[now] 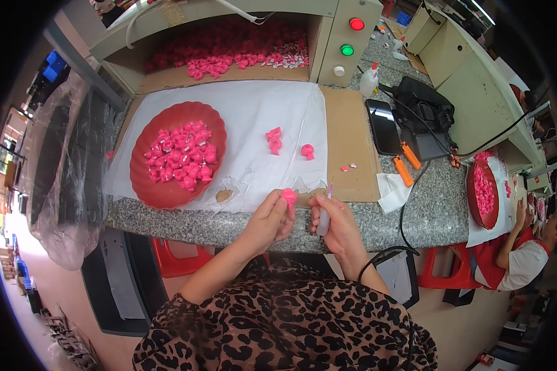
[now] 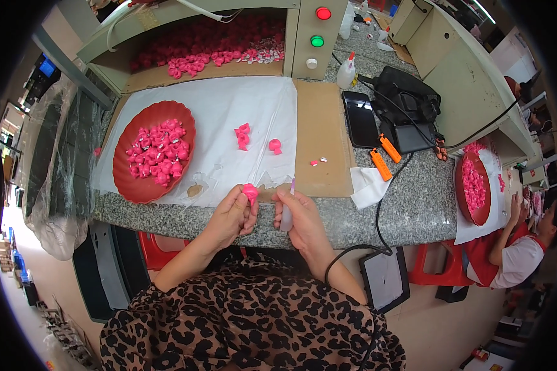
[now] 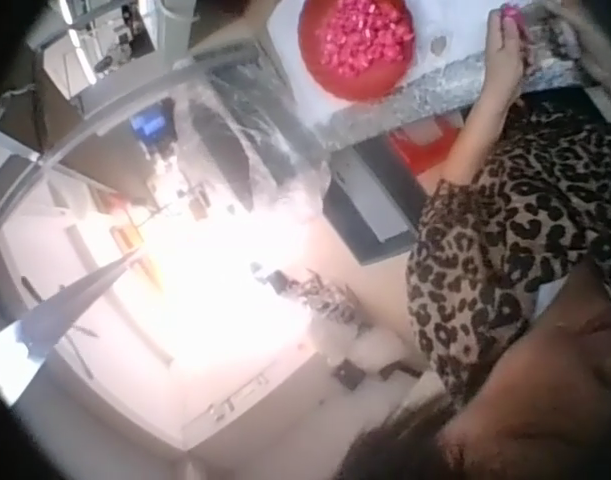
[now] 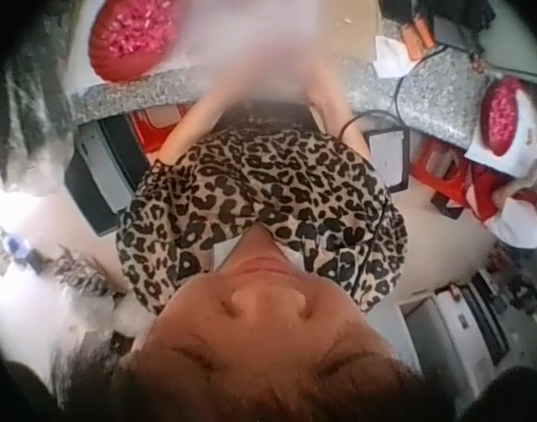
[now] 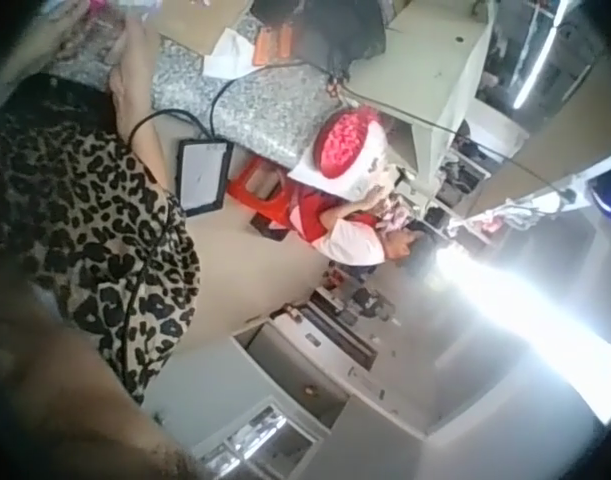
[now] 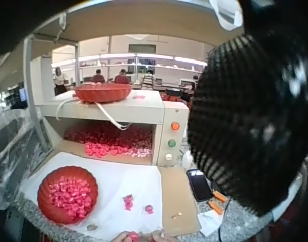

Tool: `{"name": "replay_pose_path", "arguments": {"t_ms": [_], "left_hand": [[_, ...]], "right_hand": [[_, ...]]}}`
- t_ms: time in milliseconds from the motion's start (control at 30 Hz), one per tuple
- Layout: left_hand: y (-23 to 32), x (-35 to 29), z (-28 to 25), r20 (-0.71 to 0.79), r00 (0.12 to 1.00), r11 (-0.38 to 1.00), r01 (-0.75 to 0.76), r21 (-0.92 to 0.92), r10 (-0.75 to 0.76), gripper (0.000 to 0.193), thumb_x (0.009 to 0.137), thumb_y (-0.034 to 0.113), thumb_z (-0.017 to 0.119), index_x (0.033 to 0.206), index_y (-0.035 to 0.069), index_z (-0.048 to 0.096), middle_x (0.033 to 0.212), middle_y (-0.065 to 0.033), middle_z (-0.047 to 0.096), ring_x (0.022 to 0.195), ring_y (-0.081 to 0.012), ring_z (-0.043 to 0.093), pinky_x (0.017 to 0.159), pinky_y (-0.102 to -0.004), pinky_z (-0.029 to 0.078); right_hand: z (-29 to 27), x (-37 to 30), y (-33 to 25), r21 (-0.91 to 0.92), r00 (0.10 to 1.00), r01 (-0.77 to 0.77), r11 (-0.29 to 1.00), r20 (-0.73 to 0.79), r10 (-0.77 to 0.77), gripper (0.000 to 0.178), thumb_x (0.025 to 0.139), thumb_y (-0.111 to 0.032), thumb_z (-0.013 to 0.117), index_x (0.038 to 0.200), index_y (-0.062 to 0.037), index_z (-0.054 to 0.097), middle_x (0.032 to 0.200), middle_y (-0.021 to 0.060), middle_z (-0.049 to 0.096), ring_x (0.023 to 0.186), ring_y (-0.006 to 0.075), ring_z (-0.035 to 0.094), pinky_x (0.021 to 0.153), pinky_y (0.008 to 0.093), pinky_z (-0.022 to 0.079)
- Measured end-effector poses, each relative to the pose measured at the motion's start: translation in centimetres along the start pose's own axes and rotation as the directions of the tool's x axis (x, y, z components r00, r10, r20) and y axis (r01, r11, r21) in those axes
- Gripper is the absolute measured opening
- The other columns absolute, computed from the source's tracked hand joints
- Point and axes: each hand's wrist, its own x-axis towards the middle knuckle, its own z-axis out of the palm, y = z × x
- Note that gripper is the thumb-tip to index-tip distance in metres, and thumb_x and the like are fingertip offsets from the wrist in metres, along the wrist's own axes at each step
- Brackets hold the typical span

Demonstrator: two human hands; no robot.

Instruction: The person retrieves plastic toy pieces from inside a machine, applies glue to the pieces using a squeeze bottle, and attaches small parts to them.

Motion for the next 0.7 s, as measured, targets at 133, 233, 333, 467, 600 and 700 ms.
{"name": "replay_pose_path", "arguments": {"t_ms": [133,233,333,467,600,700], "left_hand": [[4.0,-1.0,-1.7,-0.333,0.898,0.928,-0.346,-0.135,0.287,0.032,0.092,0.03,0.031,0.11,0.006,0.04,0.074,-0.0034,0.046,0.049,-0.0082,0.038,0.04,-0.0206,0.03],[6.7,-1.0,-2.3,-0.452,0.794,0.834,-0.525,-0.171,0.407,0.033,0.091,0.029,0.033,0.112,0.004,0.04,0.074,-0.0037,0.047,0.05,-0.0077,0.04,0.039,-0.0214,0.032],[5.7,-0.2,-1.4,-0.372,0.852,0.918,-0.397,-0.003,0.368,0.033,0.09,0.028,0.039,0.111,0.002,0.039,0.076,-0.0048,0.048,0.049,-0.0079,0.041,0.04,-0.0217,0.035],[4.1,3.0,-1.7,-0.331,0.916,0.886,-0.053,0.461,0.228,0.031,0.085,0.026,0.049,0.099,-0.002,0.045,0.075,-0.0099,0.053,0.049,-0.0156,0.048,0.043,-0.0282,0.04],[6.1,6.0,-2.2,-0.212,0.794,0.287,0.049,0.957,0.57,0.034,0.083,0.031,0.051,0.085,-0.003,0.051,0.073,-0.0143,0.057,0.054,-0.0259,0.055,0.048,-0.0372,0.043],[6.7,7.2,-0.9,-0.299,0.814,0.031,0.328,0.944,0.498,0.037,0.081,0.034,0.051,0.076,-0.002,0.055,0.075,-0.0176,0.059,0.064,-0.0326,0.058,0.055,-0.0425,0.045]], "right_hand": [[-0.4,-0.1,-0.1,0.004,1.0,0.017,1.0,0.019,-0.017,0.02,0.082,-0.022,0.054,0.08,-0.0026,0.055,0.061,0.0012,0.05,0.052,0.0094,0.047,0.048,0.0222,0.04],[-0.5,-0.1,-0.1,0.011,1.0,0.005,1.0,0.021,-0.005,0.02,0.083,-0.022,0.052,0.081,-0.002,0.054,0.062,0.0022,0.05,0.054,0.0103,0.048,0.049,0.0228,0.041],[-0.4,-0.1,-0.1,0.036,1.0,-0.016,0.999,0.008,0.016,0.021,0.084,-0.022,0.05,0.085,-0.0013,0.053,0.065,0.0041,0.051,0.056,0.0122,0.049,0.05,0.0238,0.042],[-0.8,-0.2,0.2,0.137,0.998,-0.002,0.991,0.057,-0.005,0.023,0.085,-0.02,0.046,0.096,-0.0005,0.048,0.072,0.0075,0.054,0.061,0.0155,0.053,0.054,0.0266,0.045],[-1.0,-0.7,0.0,0.017,0.998,0.028,0.999,0.052,-0.029,0.024,0.086,-0.02,0.045,0.1,-0.0004,0.047,0.076,0.0092,0.055,0.063,0.016,0.055,0.054,0.0271,0.047],[-1.1,-1.0,-0.5,-0.036,0.993,0.076,0.996,0.094,-0.072,0.026,0.087,-0.02,0.043,0.104,0.0003,0.046,0.08,0.0108,0.056,0.064,0.0161,0.056,0.052,0.0261,0.047]]}}
